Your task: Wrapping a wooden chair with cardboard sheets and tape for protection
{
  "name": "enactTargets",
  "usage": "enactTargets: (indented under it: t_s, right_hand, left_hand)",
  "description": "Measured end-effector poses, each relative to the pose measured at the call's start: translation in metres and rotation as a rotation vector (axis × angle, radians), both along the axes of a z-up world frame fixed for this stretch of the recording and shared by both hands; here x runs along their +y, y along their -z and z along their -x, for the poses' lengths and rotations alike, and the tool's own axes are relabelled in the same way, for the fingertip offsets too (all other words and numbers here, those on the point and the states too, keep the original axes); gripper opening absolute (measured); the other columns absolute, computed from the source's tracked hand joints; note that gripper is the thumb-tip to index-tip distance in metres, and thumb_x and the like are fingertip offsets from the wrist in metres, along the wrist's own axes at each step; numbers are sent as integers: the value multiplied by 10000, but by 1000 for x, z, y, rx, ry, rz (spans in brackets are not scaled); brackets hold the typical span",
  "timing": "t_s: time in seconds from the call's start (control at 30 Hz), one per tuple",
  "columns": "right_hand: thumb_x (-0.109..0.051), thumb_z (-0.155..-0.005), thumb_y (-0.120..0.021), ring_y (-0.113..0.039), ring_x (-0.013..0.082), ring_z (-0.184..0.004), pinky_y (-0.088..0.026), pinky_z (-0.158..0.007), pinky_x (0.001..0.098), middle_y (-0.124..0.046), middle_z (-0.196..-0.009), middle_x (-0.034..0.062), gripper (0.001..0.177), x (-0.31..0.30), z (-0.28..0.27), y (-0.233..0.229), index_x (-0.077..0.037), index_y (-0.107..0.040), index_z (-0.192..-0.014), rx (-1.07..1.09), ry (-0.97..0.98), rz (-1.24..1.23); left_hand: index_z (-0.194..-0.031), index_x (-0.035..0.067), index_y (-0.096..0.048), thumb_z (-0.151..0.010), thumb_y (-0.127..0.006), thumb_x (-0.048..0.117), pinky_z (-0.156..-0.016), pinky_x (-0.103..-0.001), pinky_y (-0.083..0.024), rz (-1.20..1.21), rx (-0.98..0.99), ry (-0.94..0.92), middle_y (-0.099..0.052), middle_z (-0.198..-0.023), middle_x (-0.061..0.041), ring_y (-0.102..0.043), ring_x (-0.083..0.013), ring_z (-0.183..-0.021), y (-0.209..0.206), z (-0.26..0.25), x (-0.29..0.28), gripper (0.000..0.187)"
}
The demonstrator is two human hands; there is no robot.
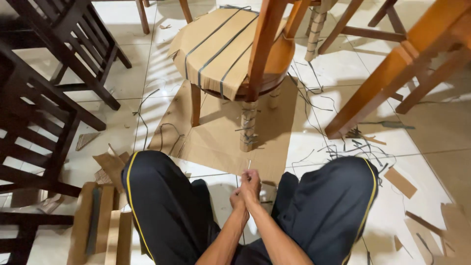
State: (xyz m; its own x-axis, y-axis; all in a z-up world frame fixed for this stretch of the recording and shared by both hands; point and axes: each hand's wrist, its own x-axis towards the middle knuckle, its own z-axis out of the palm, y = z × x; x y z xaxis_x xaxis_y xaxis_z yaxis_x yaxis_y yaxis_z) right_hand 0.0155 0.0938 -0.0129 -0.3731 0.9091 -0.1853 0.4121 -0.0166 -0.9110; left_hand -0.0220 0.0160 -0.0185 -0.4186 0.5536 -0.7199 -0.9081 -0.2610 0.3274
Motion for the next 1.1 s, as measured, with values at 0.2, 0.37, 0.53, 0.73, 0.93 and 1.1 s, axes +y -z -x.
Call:
enactTargets:
  t_s: [0.2, 0.37, 0.53, 0.73, 0.93, 1.1]
  right_hand:
    - [-226, -980, -594, -637, 306, -1080, -515, -944, 430, -621, -1222, 148, 399, 69, 65, -150, -66, -480, -1327, 374, 46, -528]
    - [-120, -989, -667, -353, 463, -1509, -261, -1316, 552, -301, -1586, 330, 745, 123, 149, -278, -3, -172, -1534, 645, -79, -798]
    - [-239, -939, -701, -504, 178, -638, -502, -626, 325, -503, -810, 39, 328, 171, 208, -284, -14, -479, -1029, 509, 142, -863]
    - [-199, -930, -710, -536, 245, -829, -500, -807, 403, -509, -983, 127, 416, 192, 211, -261, 51, -481, -1170, 601, 97, -991]
    - [-119, -987, -656, -600, 305, -1077, -478, -1046, 432, -572, -1221, 149, 417, 198, 211, -273, -54, -450, -1344, 671, -41, -1003]
    - [-100, -956, -684, -615, 322, -1104, -485, -1067, 452, -583, -1247, 180, 445, 226, 226, -261, -7, -458, -1327, 689, 23, -1002]
  left_hand:
    - [-1105, 69, -657, -986, -536, 118, -770, -277, -438, -155, 90, -171, -644, -940, -42, -584, -144, -800, -69, 93, -4, 176]
    - [-1325, 0, -556, -958, -479, 53, -982, -273, -472, -49, 704, -360, -619, -1244, -101, -583, -169, -1107, -275, 213, -10, 379]
    - [-1328, 71, -505, -858, -526, 14, -1010, -307, -504, 417, 1158, -131, -566, -1317, -95, -565, -200, -1209, -251, 332, 55, 474]
    - [-1419, -50, -301, -823, -762, 112, -1056, -434, -521, 638, 1267, 428, -458, -1406, -240, -522, -369, -1298, -98, 437, 113, 770]
    - [-1347, -47, -345, -816, -734, 91, -974, -420, -516, 601, 1334, 455, -482, -1304, -218, -525, -343, -1192, -66, 478, 146, 673]
    - [-1283, -45, -384, -809, -710, 71, -900, -408, -511, 544, 1418, 451, -503, -1213, -198, -527, -320, -1097, -49, 486, 160, 587]
